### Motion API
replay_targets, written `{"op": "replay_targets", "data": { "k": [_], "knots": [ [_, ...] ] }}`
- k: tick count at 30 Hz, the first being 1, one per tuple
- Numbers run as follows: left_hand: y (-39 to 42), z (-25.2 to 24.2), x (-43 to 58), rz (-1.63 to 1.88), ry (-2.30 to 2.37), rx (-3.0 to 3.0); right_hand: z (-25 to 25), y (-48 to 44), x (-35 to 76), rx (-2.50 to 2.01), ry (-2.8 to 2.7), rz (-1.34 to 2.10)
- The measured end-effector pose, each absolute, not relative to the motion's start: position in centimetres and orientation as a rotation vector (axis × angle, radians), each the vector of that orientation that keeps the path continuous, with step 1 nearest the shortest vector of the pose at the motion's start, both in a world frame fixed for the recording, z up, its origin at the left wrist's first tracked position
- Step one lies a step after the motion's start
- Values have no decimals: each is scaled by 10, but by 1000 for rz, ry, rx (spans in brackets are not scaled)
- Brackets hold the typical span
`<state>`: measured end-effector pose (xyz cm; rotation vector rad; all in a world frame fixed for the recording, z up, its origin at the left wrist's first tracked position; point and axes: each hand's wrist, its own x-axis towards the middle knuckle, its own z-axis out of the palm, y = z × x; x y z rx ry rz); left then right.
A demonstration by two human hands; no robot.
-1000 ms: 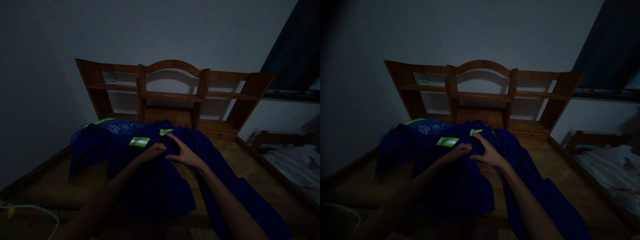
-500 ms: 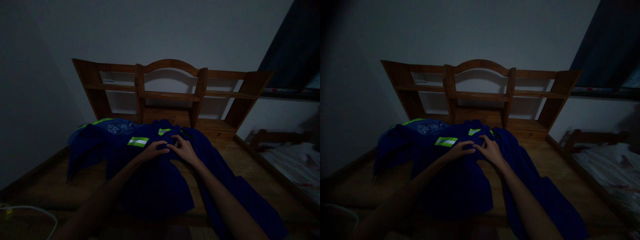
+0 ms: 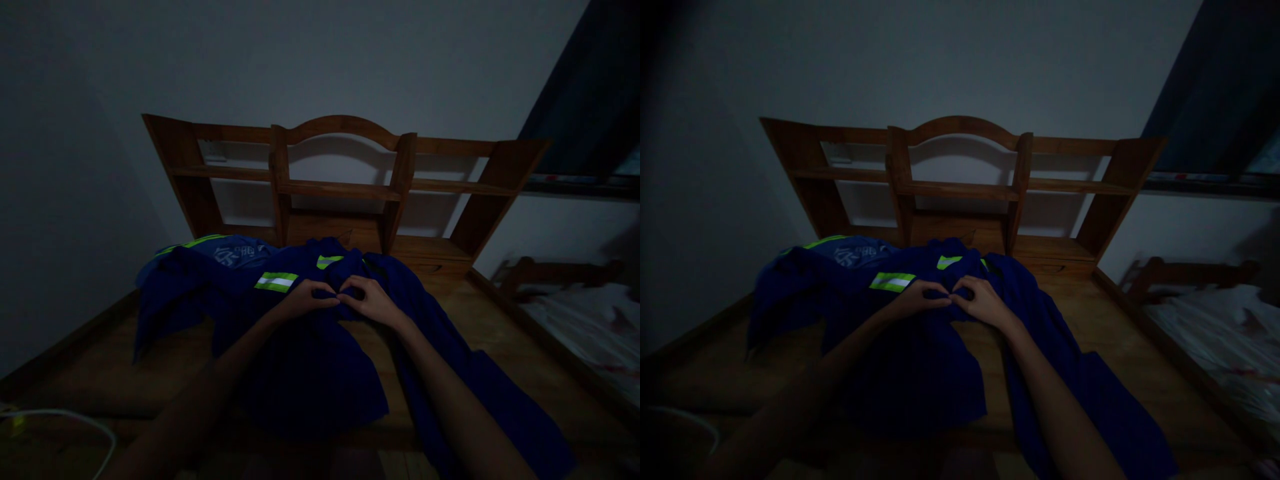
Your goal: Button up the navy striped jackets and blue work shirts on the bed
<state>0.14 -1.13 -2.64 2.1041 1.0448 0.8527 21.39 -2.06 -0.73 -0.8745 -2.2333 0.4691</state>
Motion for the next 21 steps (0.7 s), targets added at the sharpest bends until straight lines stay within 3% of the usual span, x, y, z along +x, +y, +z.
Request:
{"op": "replay_targets", "data": {
  "k": [9, 21],
  "knots": [
    [-17, -17, -1, 779, 934, 2167, -14, -7, 224, -936, -2202, 1133],
    [-19, -14, -2, 705, 909, 2183, -15, -6, 223, -892, -2200, 1327]
  ]
}}
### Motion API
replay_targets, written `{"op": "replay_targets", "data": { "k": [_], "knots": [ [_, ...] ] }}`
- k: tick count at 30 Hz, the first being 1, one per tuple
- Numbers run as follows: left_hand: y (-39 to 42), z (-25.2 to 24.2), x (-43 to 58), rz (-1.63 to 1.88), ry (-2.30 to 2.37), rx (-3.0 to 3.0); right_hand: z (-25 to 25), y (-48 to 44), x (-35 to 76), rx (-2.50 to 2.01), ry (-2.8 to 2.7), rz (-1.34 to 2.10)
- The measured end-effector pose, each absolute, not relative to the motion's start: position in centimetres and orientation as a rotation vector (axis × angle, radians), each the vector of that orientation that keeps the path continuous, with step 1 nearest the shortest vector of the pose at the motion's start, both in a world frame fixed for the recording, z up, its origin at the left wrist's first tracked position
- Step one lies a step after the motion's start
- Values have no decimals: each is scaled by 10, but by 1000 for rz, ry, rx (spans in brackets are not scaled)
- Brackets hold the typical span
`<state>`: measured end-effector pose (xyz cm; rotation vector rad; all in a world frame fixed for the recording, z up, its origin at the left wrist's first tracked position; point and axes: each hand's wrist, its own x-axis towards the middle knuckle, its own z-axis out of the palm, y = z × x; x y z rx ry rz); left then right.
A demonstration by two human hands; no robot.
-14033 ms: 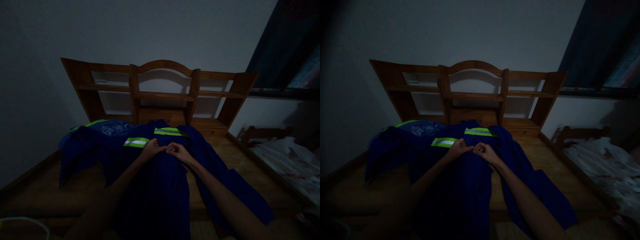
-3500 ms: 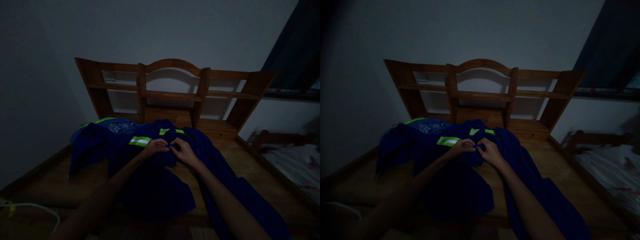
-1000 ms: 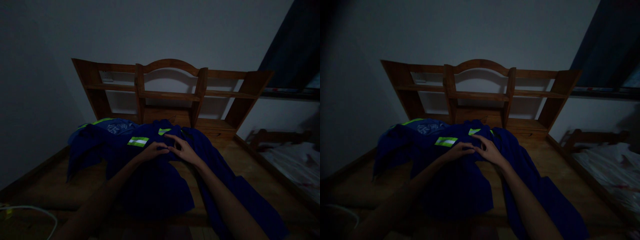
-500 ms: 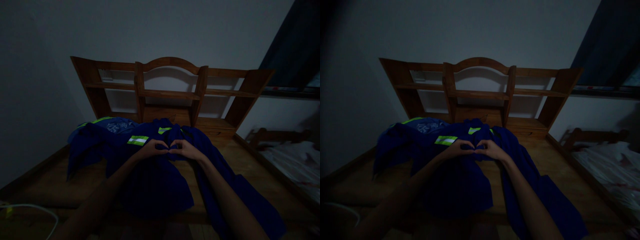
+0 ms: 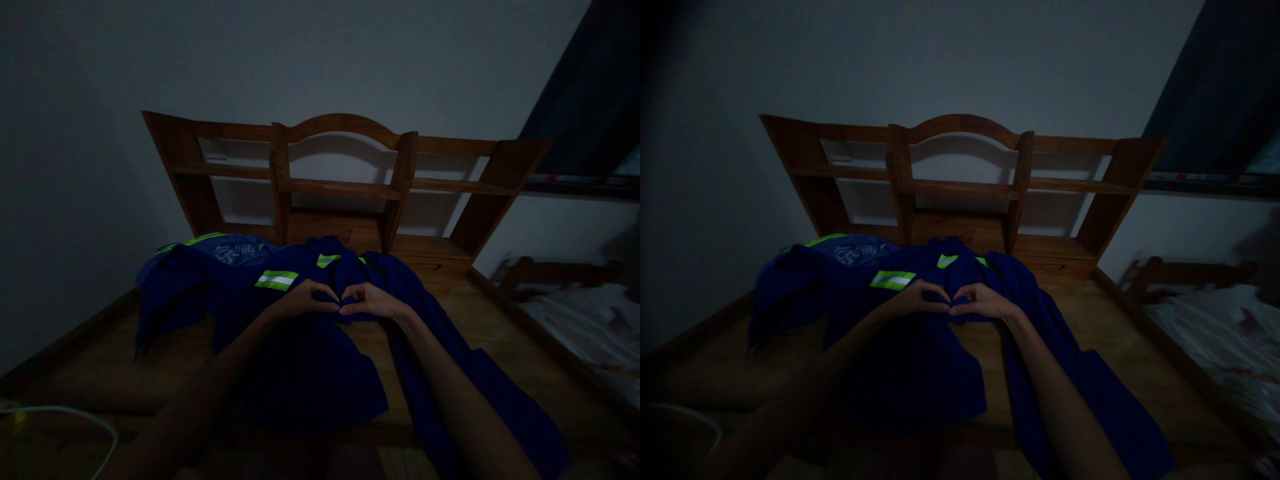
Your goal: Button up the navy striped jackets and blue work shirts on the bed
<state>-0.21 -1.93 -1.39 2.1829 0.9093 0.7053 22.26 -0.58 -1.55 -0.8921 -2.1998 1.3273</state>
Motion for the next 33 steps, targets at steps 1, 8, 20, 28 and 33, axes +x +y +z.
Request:
{"op": "replay_targets", "data": {
  "k": [1, 8, 20, 28, 33],
  "knots": [
    [-20, -14, -2, 691, 901, 2180, -15, -6, 223, -882, -2197, 1386],
    [-20, -13, -3, 669, 838, 2140, -14, -6, 227, -741, -2067, 1709],
    [-18, -15, -5, 590, 793, 2161, -15, -11, 220, -797, -2234, 1516],
    [-12, -22, -7, 761, 886, 2144, -20, -11, 213, -906, -2139, 1064],
    [-7, -31, -3, 881, 917, 2037, -24, -10, 210, -943, -2119, 752]
  ]
}}
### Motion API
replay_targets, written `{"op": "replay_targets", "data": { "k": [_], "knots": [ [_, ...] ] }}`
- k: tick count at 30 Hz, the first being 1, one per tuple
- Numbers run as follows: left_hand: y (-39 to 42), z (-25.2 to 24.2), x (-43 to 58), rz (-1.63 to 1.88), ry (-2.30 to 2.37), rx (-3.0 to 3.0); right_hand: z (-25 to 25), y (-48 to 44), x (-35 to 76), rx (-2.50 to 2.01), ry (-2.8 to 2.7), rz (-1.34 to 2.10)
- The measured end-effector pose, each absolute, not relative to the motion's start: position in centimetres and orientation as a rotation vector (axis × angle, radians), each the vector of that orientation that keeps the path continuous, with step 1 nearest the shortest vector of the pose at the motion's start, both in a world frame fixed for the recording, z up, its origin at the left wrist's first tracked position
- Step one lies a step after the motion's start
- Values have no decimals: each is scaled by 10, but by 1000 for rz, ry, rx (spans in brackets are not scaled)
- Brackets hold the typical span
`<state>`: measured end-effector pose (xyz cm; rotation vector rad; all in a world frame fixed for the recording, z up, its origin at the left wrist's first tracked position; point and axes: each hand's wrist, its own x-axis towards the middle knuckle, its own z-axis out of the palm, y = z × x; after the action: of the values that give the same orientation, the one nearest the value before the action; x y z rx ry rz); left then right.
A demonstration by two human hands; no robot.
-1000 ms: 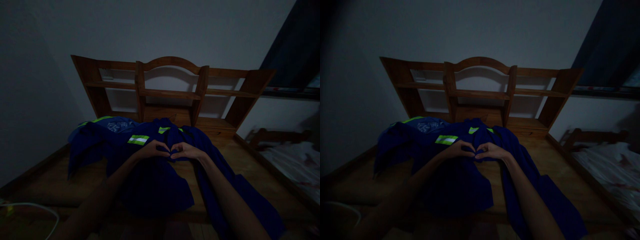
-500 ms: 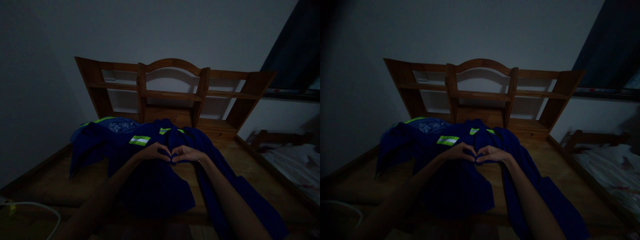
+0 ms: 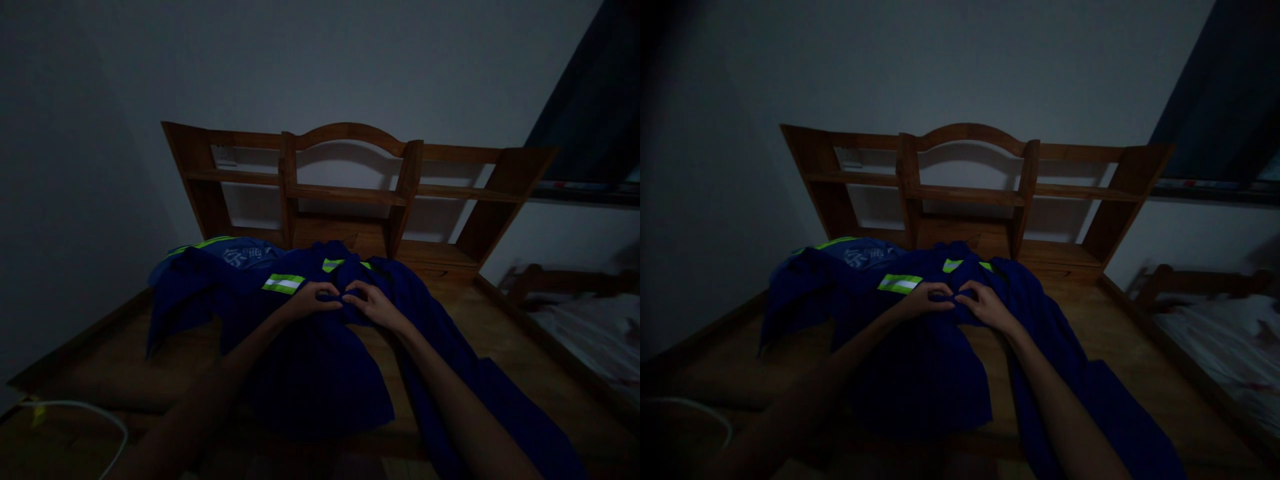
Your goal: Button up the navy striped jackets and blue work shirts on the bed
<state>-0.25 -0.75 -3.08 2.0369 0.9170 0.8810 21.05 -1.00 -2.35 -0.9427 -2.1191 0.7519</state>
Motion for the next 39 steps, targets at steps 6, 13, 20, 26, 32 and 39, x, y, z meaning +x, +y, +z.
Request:
{"op": "replay_targets", "data": {
  "k": [6, 13, 20, 26, 32, 39],
  "knots": [
    [-7, -33, -1, 948, 961, 1995, -24, -12, 208, -961, -2141, 676],
    [-7, -41, 6, 1082, 1021, 2006, -22, -14, 208, -862, -2150, 628],
    [-4, -39, 5, 1051, 985, 1956, -25, -12, 207, -920, -2119, 630],
    [-9, -28, 1, 909, 977, 1880, -25, -9, 208, -954, -2031, 622],
    [-10, -28, -1, 870, 910, 1779, -23, -11, 209, -953, -2025, 619],
    [-5, -32, -2, 891, 946, 1975, -26, -2, 220, -1058, -1912, 391]
  ]
}}
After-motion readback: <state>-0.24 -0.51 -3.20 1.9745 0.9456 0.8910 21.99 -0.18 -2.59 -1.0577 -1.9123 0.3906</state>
